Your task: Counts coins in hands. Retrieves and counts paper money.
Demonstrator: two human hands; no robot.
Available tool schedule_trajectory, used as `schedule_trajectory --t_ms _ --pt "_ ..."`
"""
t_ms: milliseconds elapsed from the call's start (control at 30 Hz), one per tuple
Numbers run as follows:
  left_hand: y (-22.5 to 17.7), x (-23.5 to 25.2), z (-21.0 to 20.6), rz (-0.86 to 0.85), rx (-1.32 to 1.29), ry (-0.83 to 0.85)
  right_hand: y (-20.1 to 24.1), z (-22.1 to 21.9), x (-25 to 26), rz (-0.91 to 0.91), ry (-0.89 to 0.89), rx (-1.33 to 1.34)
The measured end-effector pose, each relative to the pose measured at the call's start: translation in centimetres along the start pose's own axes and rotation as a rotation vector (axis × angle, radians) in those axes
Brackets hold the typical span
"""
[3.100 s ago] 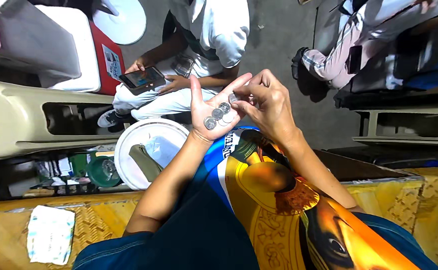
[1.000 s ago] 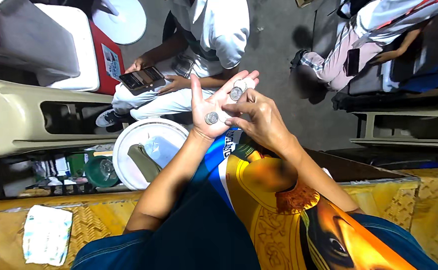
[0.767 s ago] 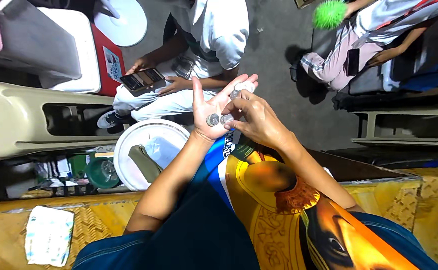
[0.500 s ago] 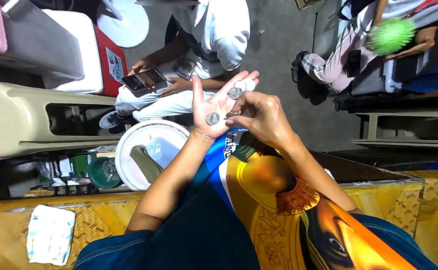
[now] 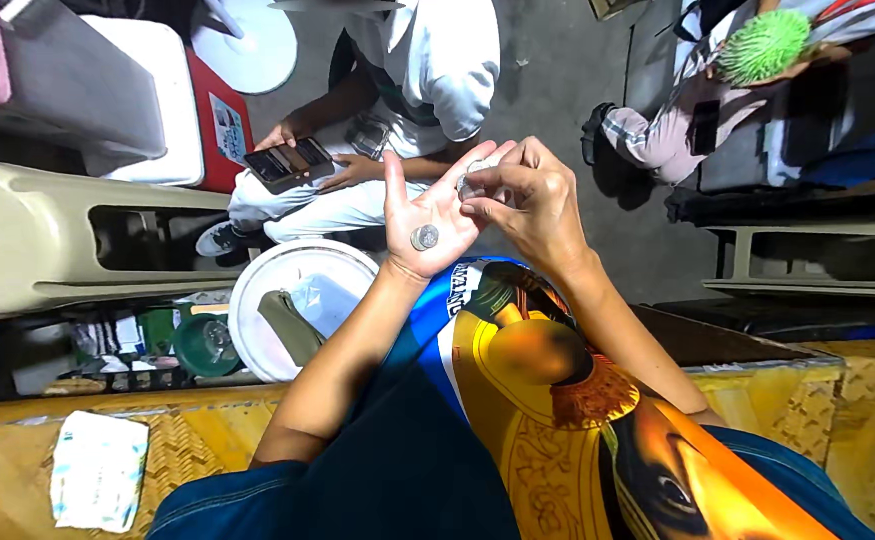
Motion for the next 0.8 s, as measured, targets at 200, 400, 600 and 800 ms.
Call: schedule_trajectory --t_ms 200,400,600,800 --pt "-0.2 0.3 0.3 -0.01 -0.038 0.001 0.0 1.8 -0.2 -0.023 -0.11 0.101" --pt "-0.2 0.2 0.4 -0.003 0.0 0.009 -1.0 4.0 -1.8 -0.165 -0.038 0.112" --pt "-0.3 0.0 0.2 0.006 0.009 0.049 -3.3 4.3 -5.3 -0.393 0.321 -0.124" --pt "-0.2 0.8 1.0 0.001 0.049 0.019 -5.7 4.1 -6.5 -0.779 0.15 0.329"
Point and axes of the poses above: each hand's wrist, its own x-axis towards the middle knuckle, its own z-axis out of the back of the hand, y = z × x, the point moved 5 cm from there along x, towards the middle knuckle, and after that the axes turned 12 degrees about -y, right-handed, at the moved point
